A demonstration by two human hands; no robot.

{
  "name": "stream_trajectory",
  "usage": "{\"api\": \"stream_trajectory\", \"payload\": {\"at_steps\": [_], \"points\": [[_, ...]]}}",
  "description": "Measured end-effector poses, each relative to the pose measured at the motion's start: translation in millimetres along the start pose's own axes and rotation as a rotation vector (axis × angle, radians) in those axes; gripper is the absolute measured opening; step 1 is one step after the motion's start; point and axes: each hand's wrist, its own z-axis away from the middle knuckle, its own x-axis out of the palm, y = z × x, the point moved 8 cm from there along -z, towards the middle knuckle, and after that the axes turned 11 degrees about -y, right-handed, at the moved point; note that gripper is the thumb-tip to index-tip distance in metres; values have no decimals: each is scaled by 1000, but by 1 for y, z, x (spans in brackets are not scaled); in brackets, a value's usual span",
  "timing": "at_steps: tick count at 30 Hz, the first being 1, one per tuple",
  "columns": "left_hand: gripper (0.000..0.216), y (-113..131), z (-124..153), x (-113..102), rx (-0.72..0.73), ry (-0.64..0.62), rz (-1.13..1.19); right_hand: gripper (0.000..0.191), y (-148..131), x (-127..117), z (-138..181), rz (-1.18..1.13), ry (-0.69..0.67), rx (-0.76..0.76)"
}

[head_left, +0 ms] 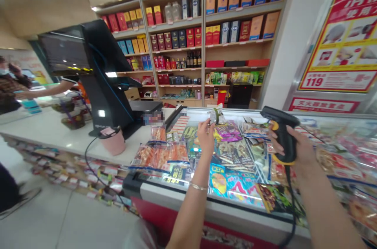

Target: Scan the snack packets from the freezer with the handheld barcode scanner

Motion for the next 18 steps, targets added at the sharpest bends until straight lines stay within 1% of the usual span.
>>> {"api": "stream_trajectory", "payload": {"at_steps": [2, 3, 5, 7, 8, 10, 12, 14, 16, 18], "points": [[30, -10, -3, -39, 5, 47, 39, 27, 17, 24, -13, -29, -27, -16], [31, -20, -2, -60, -5, 70, 63, 27, 30, 36, -20, -56, -39, -24], [33, -43, 4, -102, -59, 117, 77, 27, 65, 62, -36, -141, -71, -26], [33, -67, 17, -143, -131, 184, -6, 27, 106, 86, -50, -222, -97, -14], [32, -76, 25, -161, -151, 224, -72, 29, 129, 98, -56, -251, -112, 19], [30, -84, 39, -190, -153, 278, -230, 30, 171, 117, -64, -314, -122, 63], [29, -85, 49, -206, -138, 298, -401, 29, 208, 132, -68, -365, -136, 117], [32, -82, 59, -213, -142, 325, -577, 28, 238, 142, -68, -392, -146, 192], [37, -77, 68, -215, -152, 376, -727, 28, 260, 149, -65, -397, -175, 289], [39, -75, 75, -211, -142, 396, -815, 30, 272, 152, -61, -399, -213, 359]]}}
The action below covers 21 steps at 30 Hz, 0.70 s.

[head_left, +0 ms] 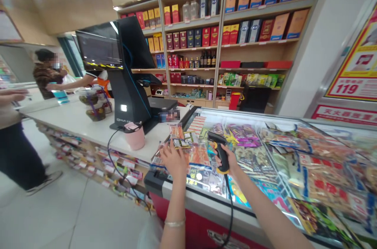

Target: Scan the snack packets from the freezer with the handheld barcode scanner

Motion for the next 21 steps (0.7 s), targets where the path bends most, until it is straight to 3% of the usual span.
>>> {"api": "stream_trajectory", "payload": {"at_steps": [7, 21], "points": [[32, 6, 9, 8, 108, -10, -33, 29, -4, -2, 3, -17, -11, -43], [31, 10, 15, 5, 66, 20, -210, 29, -2, -1, 3, -13, -26, -41]]}}
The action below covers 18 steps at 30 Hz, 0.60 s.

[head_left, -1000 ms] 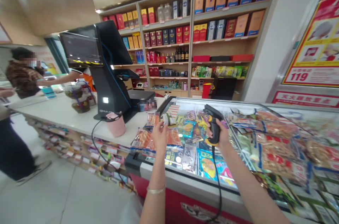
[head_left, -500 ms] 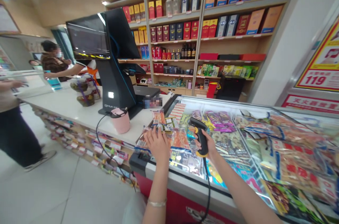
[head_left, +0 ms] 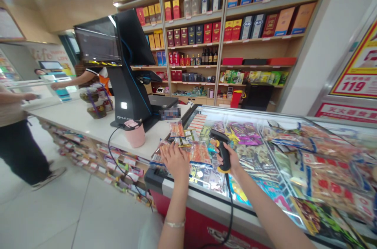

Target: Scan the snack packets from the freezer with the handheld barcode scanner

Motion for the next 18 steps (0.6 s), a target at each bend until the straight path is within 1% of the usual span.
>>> {"api": "stream_trajectory", "payload": {"at_steps": [4, 7, 13, 16, 18], "points": [[31, 1, 1, -1, 7, 11, -42, 29, 2, -2, 1, 5, -3, 24], [32, 4, 2, -1, 42, 10, -35, 28, 1, -2, 2, 13, 9, 19], [36, 5, 4, 10, 96, -42, 7, 30, -1, 0, 6, 12, 38, 1], [36, 5, 3, 13, 108, -65, 55, 32, -8, 2, 9, 16, 68, -29], [35, 6, 2, 12, 113, -67, 83, 31, -18, 7, 14, 34, 81, -64]]}}
